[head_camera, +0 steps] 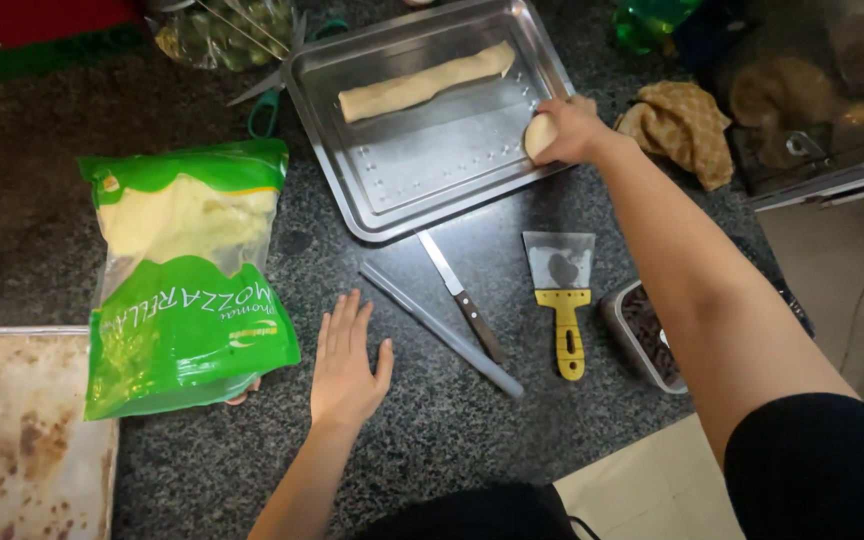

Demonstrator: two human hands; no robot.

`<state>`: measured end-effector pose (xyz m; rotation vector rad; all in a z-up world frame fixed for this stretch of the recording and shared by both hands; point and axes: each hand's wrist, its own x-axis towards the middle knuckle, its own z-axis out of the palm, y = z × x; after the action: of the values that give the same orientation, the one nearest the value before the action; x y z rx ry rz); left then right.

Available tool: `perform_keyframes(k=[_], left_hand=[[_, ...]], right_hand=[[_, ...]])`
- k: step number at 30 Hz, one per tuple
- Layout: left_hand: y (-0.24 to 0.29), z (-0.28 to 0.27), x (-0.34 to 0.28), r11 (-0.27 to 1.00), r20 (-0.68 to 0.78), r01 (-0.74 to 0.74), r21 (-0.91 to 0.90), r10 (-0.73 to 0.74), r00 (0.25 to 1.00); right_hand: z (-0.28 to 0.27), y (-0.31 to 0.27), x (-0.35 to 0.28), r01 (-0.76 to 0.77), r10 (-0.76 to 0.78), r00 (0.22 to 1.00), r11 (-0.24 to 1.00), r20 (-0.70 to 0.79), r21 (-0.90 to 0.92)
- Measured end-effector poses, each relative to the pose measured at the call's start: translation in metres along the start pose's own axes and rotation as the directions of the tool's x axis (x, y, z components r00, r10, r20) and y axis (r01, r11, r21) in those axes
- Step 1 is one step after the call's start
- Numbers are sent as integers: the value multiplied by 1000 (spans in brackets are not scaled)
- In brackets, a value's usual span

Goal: Rolling out dough, adding mozzarella cheese and hot dogs, and folding/rolling the dough into finished pastries.

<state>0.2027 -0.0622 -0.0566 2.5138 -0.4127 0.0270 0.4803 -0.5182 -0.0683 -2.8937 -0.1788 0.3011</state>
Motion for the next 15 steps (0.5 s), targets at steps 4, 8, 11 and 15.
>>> perform_keyframes(k=[4,8,11,15], left_hand=[[0,0,0,1000,-10,-3,1,3,1000],[0,2,-2,1000,-16,4,-7,-4,1000],[-1,3,-3,1000,-24,7,-12,-7,1000],[-2,3,-4,1000,-47,-28,-1,28,999]], right_hand=[[-12,-37,-35,3,-6,993,1000,-121,-27],[3,-74,-77,176,-189,840,982,-508,-73],[-1,-144,-124,237,-142,672,971,-727,29],[28,-227,-190,222,192,832,745,-521,629]])
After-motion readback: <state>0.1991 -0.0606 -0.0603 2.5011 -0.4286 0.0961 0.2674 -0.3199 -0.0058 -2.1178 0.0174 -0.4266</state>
